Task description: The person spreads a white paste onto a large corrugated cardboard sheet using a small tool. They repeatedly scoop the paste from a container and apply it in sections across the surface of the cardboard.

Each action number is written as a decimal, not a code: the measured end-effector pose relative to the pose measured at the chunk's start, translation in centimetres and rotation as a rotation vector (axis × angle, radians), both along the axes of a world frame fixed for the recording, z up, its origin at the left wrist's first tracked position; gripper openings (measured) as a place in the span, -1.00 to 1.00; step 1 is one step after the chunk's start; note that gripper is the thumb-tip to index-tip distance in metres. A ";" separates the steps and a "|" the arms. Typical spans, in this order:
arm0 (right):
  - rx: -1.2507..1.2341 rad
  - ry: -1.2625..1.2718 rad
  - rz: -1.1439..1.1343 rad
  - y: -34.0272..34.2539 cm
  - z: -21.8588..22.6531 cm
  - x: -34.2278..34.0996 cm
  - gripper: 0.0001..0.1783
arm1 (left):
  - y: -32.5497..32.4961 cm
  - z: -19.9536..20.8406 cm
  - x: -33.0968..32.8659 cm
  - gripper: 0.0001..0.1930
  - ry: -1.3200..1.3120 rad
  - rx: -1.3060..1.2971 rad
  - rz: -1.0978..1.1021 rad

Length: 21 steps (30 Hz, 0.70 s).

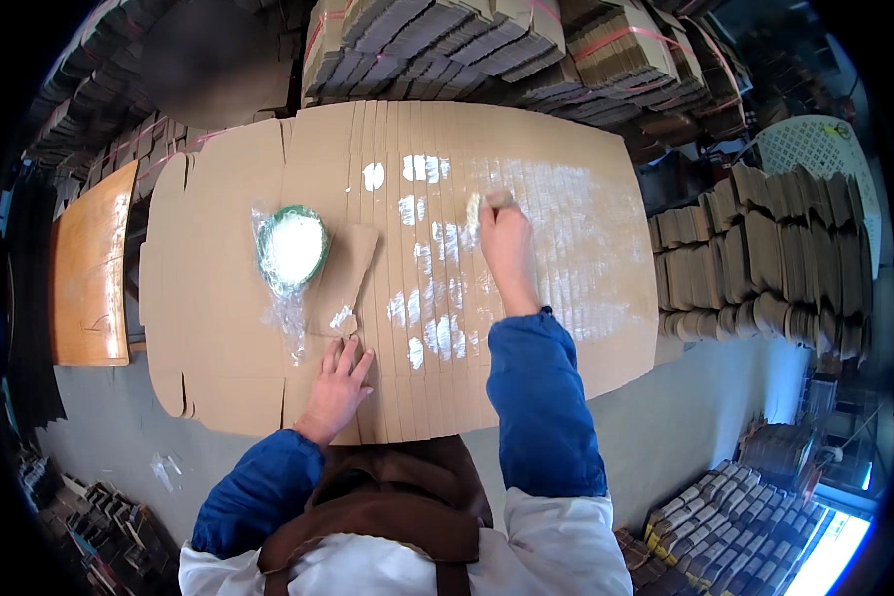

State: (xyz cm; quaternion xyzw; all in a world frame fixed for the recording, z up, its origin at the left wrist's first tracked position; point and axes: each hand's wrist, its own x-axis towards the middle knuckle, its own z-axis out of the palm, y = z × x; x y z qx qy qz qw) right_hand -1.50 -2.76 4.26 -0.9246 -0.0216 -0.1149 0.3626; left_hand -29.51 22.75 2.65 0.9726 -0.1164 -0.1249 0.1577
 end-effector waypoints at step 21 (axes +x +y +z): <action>-0.527 -0.261 0.437 4.8 -1.6 -7.6 -0.73 | -0.2 -0.4 0.1 -0.29 -0.012 0.026 -0.042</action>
